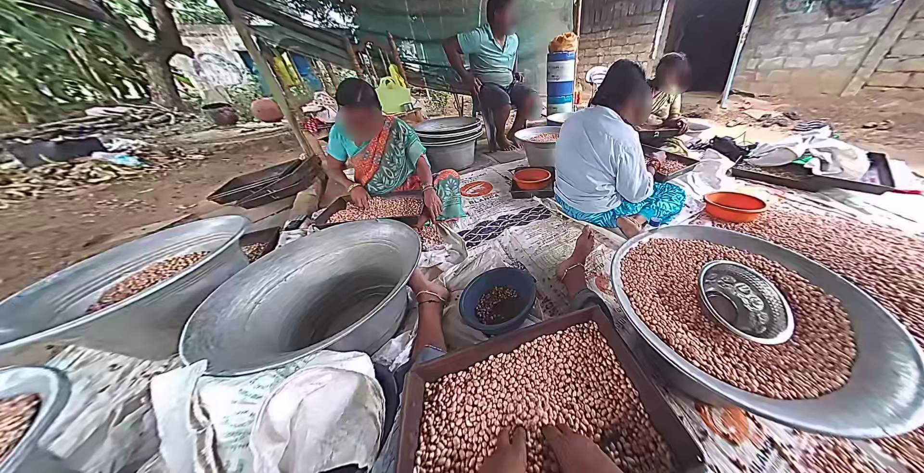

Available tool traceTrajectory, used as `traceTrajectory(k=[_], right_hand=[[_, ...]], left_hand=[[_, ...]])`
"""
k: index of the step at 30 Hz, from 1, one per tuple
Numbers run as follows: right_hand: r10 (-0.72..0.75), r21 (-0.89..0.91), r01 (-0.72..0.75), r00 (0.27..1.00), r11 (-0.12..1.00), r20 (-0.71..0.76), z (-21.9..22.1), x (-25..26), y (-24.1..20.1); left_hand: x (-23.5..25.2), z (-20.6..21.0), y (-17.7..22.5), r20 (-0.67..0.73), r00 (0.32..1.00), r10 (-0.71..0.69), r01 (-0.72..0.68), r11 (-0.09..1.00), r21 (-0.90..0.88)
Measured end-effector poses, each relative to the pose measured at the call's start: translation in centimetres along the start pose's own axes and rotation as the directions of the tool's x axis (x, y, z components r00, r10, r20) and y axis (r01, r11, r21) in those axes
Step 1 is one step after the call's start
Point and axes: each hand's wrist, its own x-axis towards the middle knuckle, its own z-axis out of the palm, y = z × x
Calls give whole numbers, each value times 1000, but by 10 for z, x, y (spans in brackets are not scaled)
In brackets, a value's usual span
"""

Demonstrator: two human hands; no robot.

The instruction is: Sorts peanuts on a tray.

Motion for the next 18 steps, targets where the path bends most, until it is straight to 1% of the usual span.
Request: traceTrajectory(k=[2,4,6,9,11,13,15,16,17,18], right_hand=[[-31,116,37,998,993,-58,-5,0,8],[-35,224,66,990,972,-138,-8,1,14],[-59,365,153,965,918,-256,-8,3,18],[-56,574,305,910,760,-410,-3,8,23],[-19,681,354,895,641,-446,-2,8,21],[45,769,351,897,534,-440,-3,6,17],[2,769,425,875,478,-485,1,10,21],[-31,740,481,847,471,-531,2,15,24],[-73,710,520,827,475,-558,2,19,26],[-105,677,552,806,486,-582,0,20,28]], left_hand=[[10,0,-8,-71,988,140,-149,981,-128],[19,3,-16,-202,945,258,-313,894,-319],[22,5,-20,-321,910,264,-398,775,-491],[21,7,-23,-458,864,208,-487,576,-656],[23,8,-27,-539,817,205,-567,455,-686],[26,10,-31,-602,767,223,-638,364,-679],[26,12,-34,-636,735,235,-677,307,-669],[24,12,-35,-649,726,226,-686,298,-664],[23,10,-36,-661,718,217,-692,325,-645],[22,8,-39,-675,708,209,-694,387,-608]])
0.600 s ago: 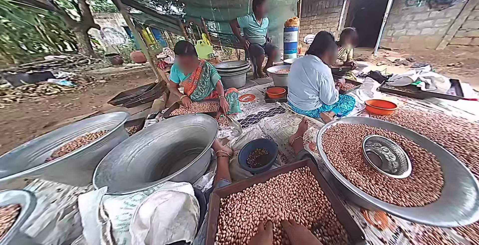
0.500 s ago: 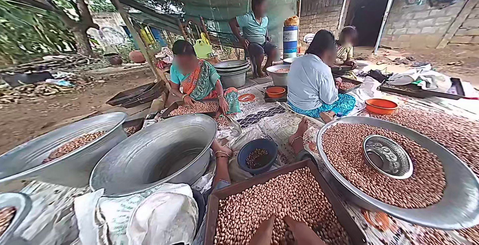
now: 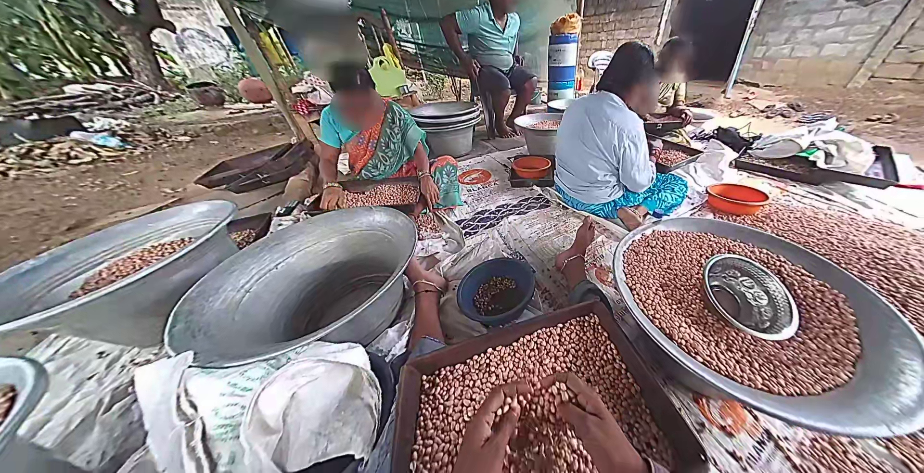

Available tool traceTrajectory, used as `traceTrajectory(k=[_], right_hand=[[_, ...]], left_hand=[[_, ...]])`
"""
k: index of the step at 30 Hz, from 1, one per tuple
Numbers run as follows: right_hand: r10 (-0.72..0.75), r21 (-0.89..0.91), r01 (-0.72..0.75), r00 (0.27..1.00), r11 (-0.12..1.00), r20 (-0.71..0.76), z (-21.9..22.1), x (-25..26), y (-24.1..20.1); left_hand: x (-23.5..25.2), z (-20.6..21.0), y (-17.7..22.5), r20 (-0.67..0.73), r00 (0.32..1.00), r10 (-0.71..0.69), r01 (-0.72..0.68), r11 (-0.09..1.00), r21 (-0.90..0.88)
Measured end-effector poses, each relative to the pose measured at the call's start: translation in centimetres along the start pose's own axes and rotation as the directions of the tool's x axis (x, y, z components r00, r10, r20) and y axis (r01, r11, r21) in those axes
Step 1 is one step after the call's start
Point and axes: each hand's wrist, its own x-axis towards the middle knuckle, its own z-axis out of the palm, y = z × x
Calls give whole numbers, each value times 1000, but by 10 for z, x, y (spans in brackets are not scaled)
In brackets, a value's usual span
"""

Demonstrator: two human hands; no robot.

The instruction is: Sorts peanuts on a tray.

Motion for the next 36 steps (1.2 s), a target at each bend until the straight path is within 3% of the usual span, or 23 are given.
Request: traceTrajectory(k=[3,6,10,14,23,30,36], right_hand=[[-76,-130,76,997,989,9,-11,3,-8],[-113,-287,100,993,953,-32,-34,5,-16],[-124,-448,70,988,891,-93,-71,14,-20],[-92,-527,15,988,850,-121,-93,21,-16],[131,-732,-16,986,681,100,-66,10,-29],[50,-749,153,969,645,241,-45,22,-25],[-82,-789,134,991,600,106,-62,74,-6]], left_hand=[[-6,-24,0,-28,998,61,-48,934,355],[-19,-62,-5,-90,994,59,-4,854,520],[-38,-98,-11,-250,968,11,120,857,502],[-45,-105,-25,-301,953,46,107,876,470],[-45,-101,-31,-346,933,97,43,926,375],[-47,-103,-41,-337,928,156,-27,933,358],[-50,-104,-39,-381,903,198,-55,933,354]])
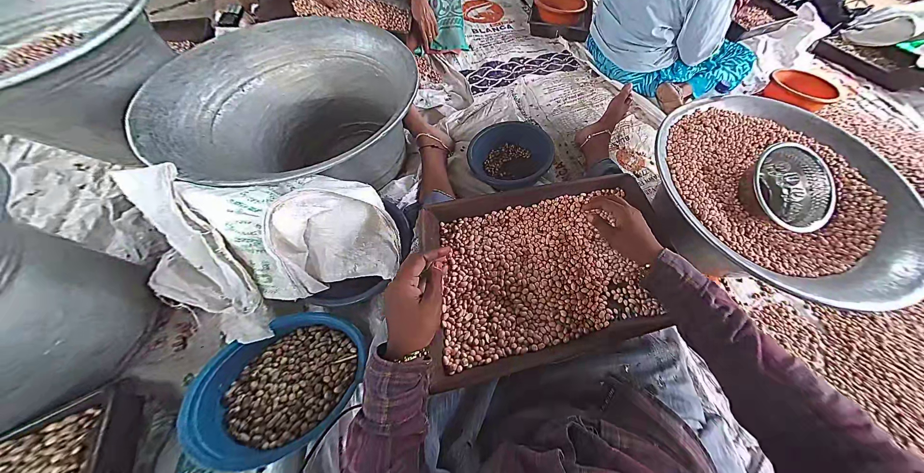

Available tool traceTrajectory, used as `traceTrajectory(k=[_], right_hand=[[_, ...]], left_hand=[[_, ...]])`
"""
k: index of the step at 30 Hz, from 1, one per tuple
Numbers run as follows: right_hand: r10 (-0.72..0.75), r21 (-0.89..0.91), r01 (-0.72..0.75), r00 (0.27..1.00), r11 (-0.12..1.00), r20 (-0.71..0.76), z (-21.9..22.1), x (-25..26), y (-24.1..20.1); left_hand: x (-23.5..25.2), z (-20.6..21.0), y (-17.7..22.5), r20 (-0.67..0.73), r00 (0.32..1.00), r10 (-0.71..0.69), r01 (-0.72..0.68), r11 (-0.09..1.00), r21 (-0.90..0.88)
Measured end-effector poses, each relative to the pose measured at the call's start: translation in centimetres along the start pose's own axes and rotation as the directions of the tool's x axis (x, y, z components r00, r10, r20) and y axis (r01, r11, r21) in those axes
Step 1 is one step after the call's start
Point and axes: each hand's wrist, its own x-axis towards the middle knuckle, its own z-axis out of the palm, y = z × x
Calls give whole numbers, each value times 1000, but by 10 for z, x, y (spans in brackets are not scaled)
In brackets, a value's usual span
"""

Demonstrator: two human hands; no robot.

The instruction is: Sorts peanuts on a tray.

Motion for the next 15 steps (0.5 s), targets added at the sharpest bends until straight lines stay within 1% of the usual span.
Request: traceTrajectory(k=[4,6,9,11,13,15], right_hand=[[70,92,-63,995,994,-69,16,26,22],[62,137,-56,997,989,-42,30,32,22],[-56,135,46,996,990,73,52,35,7],[-149,107,133,977,985,155,69,31,-13],[-195,48,189,951,981,242,85,24,-39],[-209,-6,225,913,974,350,98,15,-67]], left_hand=[[2,0,0,-24,1000,6,-6,1000,-4],[3,1,1,-26,1000,-8,7,1000,-21],[4,2,2,-33,999,-31,29,998,-57],[4,3,3,-33,999,-41,39,996,-76],[4,3,2,-33,999,-42,40,997,-68],[3,3,1,-34,999,-37,35,998,-53]])
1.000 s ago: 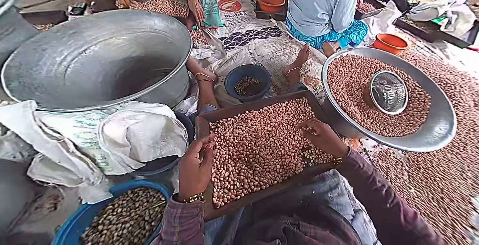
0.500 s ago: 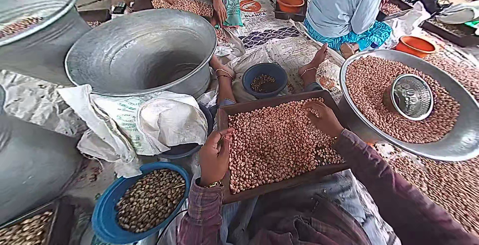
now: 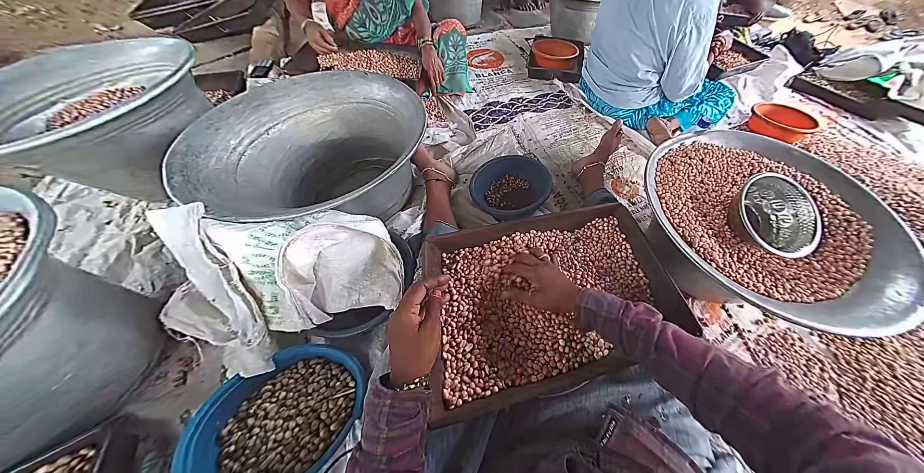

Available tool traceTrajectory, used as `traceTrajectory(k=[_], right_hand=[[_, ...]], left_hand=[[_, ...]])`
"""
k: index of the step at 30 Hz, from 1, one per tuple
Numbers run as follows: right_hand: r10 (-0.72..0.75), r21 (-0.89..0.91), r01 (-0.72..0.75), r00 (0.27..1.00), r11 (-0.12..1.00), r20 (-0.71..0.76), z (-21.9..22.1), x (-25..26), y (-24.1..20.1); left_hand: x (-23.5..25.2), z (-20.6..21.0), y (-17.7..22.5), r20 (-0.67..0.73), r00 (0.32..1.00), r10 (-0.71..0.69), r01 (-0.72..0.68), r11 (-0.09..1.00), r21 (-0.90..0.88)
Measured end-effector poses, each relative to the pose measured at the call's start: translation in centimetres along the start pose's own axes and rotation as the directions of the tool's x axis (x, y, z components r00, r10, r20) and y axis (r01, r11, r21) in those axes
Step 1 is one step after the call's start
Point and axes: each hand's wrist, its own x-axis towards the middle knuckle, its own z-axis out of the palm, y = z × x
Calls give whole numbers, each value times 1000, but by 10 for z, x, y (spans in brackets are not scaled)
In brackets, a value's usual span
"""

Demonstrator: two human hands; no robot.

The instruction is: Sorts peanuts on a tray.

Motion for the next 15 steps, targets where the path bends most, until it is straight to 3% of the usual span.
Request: traceTrajectory(k=[6,11,15], right_hand=[[-65,-111,124,901,986,429,18,-26,-70],[-192,-53,246,858,968,476,5,-61,-54],[-98,-101,175,848,979,520,-29,-81,-26]], left_hand=[[5,1,2,49,999,23,-31,988,151],[34,10,9,167,984,70,-120,942,314],[69,27,18,352,935,30,-181,897,404]])
